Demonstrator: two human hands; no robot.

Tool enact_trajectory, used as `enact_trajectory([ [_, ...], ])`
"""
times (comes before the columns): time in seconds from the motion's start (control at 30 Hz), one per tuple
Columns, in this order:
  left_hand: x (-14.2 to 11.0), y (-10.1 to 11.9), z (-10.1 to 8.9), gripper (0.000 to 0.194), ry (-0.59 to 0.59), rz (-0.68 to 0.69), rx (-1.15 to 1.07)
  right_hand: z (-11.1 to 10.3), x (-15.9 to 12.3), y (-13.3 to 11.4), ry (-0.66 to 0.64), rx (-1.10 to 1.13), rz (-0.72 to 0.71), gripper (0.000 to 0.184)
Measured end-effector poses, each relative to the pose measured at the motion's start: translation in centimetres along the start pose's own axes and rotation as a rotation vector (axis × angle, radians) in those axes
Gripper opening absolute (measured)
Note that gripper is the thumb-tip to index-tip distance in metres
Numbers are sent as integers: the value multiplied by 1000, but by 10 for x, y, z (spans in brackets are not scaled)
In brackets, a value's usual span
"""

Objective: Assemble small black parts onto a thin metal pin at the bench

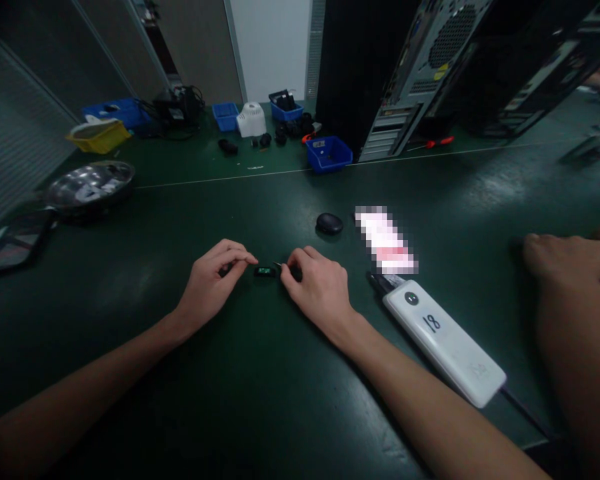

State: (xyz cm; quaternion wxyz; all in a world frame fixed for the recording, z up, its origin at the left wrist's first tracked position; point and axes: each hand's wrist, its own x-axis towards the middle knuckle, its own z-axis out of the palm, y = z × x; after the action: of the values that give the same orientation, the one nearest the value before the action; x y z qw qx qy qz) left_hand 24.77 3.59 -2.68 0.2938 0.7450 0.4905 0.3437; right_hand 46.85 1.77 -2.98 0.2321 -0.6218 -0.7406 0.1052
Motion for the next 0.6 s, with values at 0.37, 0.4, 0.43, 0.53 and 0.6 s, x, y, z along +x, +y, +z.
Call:
enact_trajectory([
  [0.37, 3, -2, 2, 19, -183, 3, 148, 0, 1, -1, -19, 77, -69, 20],
  [0.4, 3, -3, 3, 19, -173, -9, 146, 0, 1, -2, -21, 76, -71, 20],
  [0.43, 3, -4, 3, 19, -170, -17, 144, 0, 1, -2, -23, 74, -71, 20],
  [0.53, 3, -4, 2, 20, -171, -16, 143, 0, 0, -2, -31, 64, -74, 21],
  [0.6, 3, -3, 2, 21, -171, -11, 143, 0, 0, -3, -35, 55, -75, 20],
])
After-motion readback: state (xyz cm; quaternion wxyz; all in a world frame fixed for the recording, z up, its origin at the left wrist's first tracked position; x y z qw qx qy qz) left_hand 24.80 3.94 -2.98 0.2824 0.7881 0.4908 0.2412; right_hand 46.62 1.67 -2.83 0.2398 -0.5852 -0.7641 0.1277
